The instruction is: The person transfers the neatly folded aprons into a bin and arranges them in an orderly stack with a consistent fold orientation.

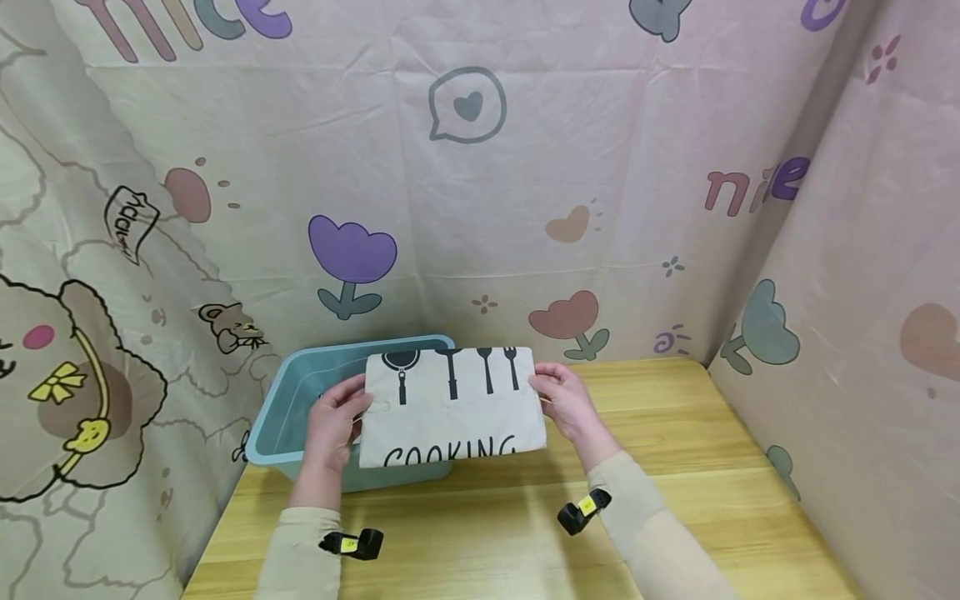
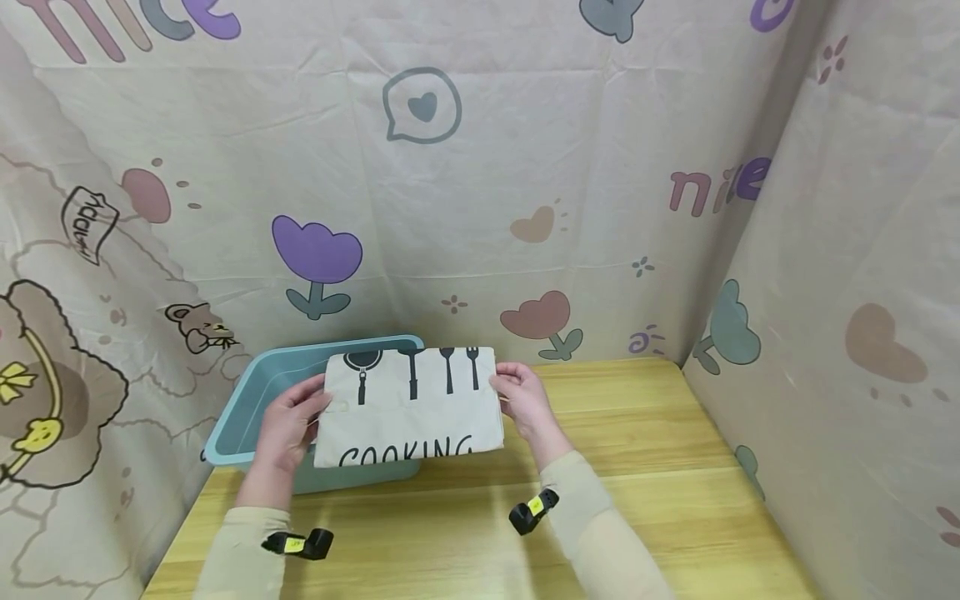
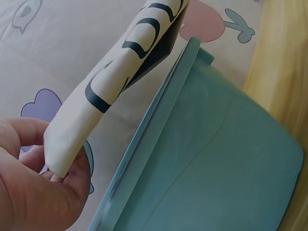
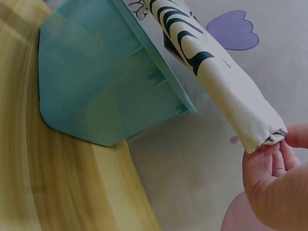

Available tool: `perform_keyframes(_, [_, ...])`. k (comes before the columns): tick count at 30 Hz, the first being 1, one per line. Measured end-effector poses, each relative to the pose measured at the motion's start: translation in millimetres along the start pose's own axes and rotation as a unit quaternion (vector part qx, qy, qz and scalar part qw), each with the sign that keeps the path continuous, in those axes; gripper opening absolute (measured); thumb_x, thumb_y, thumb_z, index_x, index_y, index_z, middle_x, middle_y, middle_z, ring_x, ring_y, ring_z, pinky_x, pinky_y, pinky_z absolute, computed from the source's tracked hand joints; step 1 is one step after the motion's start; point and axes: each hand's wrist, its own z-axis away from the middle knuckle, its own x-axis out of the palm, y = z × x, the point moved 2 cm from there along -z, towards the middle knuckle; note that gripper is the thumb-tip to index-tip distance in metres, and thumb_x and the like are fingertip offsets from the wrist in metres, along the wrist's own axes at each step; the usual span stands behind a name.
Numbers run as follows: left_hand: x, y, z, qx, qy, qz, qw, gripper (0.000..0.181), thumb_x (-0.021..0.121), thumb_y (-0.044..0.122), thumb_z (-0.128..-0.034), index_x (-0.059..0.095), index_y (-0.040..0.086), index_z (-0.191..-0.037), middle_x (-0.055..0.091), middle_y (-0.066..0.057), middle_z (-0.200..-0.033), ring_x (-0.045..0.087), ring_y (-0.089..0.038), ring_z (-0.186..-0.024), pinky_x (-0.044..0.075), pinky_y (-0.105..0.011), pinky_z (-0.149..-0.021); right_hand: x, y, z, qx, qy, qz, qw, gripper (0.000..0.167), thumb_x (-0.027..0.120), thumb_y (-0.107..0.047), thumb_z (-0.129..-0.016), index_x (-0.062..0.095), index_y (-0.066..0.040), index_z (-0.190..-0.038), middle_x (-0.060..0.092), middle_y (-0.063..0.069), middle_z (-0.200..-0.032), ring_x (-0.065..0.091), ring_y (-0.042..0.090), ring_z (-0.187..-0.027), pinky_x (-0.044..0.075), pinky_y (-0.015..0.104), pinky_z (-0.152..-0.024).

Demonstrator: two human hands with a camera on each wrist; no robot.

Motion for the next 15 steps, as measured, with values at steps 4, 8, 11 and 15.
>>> perform_keyframes(4, [-5.4,2.3,-3.2,-0.012,0.004,-0.003,0.9999,0.046,0.063,0.004,-0.0950,0.053,0.000,-0.140,0.068,0.017,-0.085,0.061,-0.004,-0.067,0.047,-0.019,-0.055,7.0,0.5,-3.4,0.002,-0.006,-0.006,1.0000,0.023,0.055,0.006,-0.095,0.050,0.009,-0.117,0.063,0.002,-0.087,0.060,0.012,-0.076,0.053,0.025,-0.065])
perform_keyframes(8, [-10.8,6.6,-4.2,-0.018,0.006,-0.010,0.9998,0.047,0.062,0.005,-0.0960,0.052,0.002,-0.141,0.067,0.018,-0.083,0.061,-0.003,-0.067,0.047,-0.018,-0.055,13.2,-0.2,-5.0,0.002,-0.010,-0.003,0.9999,0.023,0.056,0.005,-0.095,0.051,0.010,-0.118,0.063,0.003,-0.089,0.060,0.013,-0.077,0.053,0.026,-0.066])
perform_keyframes(11, [-14.3,10.2,-4.4,-0.019,0.007,-0.012,0.9997,0.048,0.062,0.006,-0.0961,0.051,0.003,-0.142,0.066,0.019,-0.084,0.061,-0.002,-0.068,0.047,-0.018,-0.055,17.4,-1.1,-5.7,0.003,-0.010,-0.003,0.9999,0.023,0.056,0.004,-0.095,0.052,0.009,-0.118,0.063,0.003,-0.090,0.060,0.013,-0.078,0.053,0.026,-0.066])
perform_keyframes(15, [-19.5,13.8,-6.0,-0.018,0.009,-0.022,0.9996,0.049,0.063,0.007,-0.0962,0.050,0.003,-0.143,0.065,0.018,-0.085,0.059,-0.002,-0.069,0.046,-0.017,-0.056,23.3,-1.5,-7.1,0.004,-0.009,0.000,1.0000,0.021,0.056,0.004,-0.096,0.053,0.008,-0.116,0.062,0.005,-0.091,0.060,0.014,-0.078,0.053,0.026,-0.065])
